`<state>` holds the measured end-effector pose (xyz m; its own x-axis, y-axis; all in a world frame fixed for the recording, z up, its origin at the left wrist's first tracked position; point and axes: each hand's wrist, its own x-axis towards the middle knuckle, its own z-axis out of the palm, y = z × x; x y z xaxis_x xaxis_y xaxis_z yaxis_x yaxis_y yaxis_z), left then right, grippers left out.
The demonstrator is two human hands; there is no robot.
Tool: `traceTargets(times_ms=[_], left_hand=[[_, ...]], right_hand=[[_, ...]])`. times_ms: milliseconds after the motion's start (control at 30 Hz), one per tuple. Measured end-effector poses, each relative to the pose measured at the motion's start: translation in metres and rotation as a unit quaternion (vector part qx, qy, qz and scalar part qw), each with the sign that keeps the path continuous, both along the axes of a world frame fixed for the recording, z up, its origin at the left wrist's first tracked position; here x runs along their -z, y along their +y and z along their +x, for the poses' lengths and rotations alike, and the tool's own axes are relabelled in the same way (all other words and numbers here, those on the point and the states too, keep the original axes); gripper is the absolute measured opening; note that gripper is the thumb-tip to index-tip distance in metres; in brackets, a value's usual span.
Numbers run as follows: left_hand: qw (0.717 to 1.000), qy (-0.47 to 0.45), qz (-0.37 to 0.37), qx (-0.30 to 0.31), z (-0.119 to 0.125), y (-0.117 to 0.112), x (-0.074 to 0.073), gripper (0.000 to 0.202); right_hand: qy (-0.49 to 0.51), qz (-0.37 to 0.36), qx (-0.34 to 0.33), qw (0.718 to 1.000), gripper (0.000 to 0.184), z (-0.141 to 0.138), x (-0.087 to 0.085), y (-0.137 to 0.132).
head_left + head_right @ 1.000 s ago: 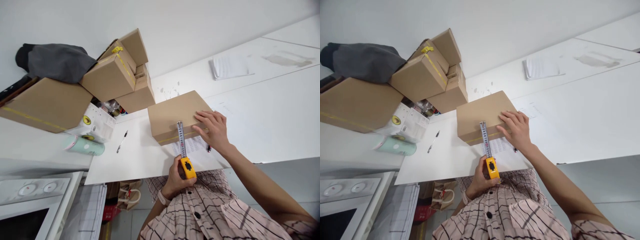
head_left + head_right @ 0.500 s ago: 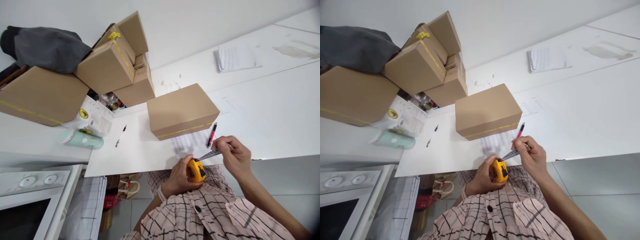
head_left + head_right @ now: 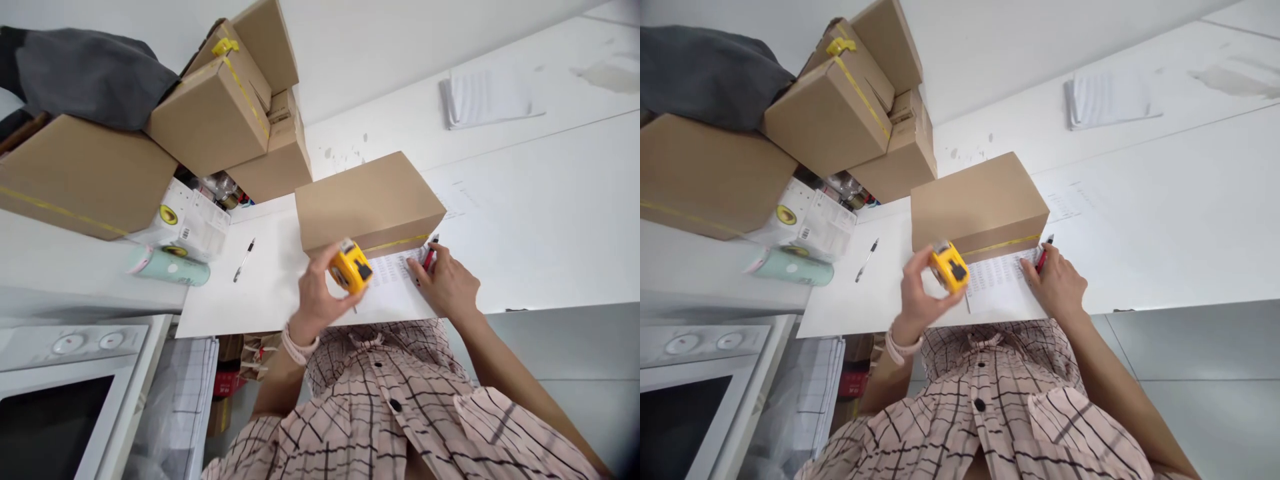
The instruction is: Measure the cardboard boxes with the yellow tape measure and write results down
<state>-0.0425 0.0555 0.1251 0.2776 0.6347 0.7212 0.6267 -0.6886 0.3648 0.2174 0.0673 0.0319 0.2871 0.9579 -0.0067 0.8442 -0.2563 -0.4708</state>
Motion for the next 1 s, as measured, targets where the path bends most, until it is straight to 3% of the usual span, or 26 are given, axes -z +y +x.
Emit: traceTargets(times_ms=[100, 167, 300, 433, 533, 600, 667, 800, 867, 933, 1000], left_hand=[[0.995, 0.074, 0.042, -0.054, -0.009, 0.047, -0.026, 0.075], [0.990, 0.115, 0.026, -0.073, -0.011, 0.073, -0.032, 0.071], [0.986, 0.133, -0.033, -0.090, -0.010, 0.105, -0.024, 0.069], [0.984, 0.140, -0.066, -0.085, -0.011, 0.114, -0.012, 0.057], [0.987, 0.117, -0.009, -0.110, -0.011, 0.098, -0.007, 0.057], [0.987, 0.080, 0.059, -0.126, -0.007, 0.072, 0.002, 0.050], [0.988, 0.047, 0.093, -0.110, -0.001, 0.036, 0.022, 0.036], [0.999, 0.031, 0.012, -0.010, 0.012, -0.040, 0.080, 0.021], [0.997, 0.071, -0.038, 0.003, 0.015, -0.065, 0.106, 0.022], [0.990, 0.117, -0.076, 0.006, 0.015, -0.076, 0.121, 0.027], [0.983, 0.156, -0.100, 0.007, 0.013, -0.075, 0.127, 0.032]], right_hand=[[-0.049, -0.036, -0.032, 0.998, 0.058, -0.001, -0.002, 0.008], [-0.062, -0.050, -0.040, 0.996, 0.048, 0.001, -0.002, 0.009], [-0.067, -0.025, -0.036, 0.997, 0.044, 0.009, 0.005, 0.004], [-0.036, 0.039, -0.017, 0.998, 0.036, 0.022, 0.016, -0.008], [-0.008, 0.097, -0.037, 0.995, 0.034, 0.030, 0.019, -0.018], [0.005, 0.127, -0.049, 0.991, 0.034, 0.034, 0.014, -0.025], [0.020, 0.155, -0.040, 0.987, 0.032, 0.037, 0.005, -0.035], [0.043, 0.236, 0.073, 0.968, 0.021, 0.035, -0.020, -0.060], [0.067, 0.262, 0.131, 0.954, 0.030, 0.027, -0.030, -0.072], [0.184, 0.245, 0.102, 0.946, 0.039, 0.012, -0.035, -0.077], [0.369, 0.177, -0.004, 0.912, 0.049, -0.010, -0.032, -0.073]])
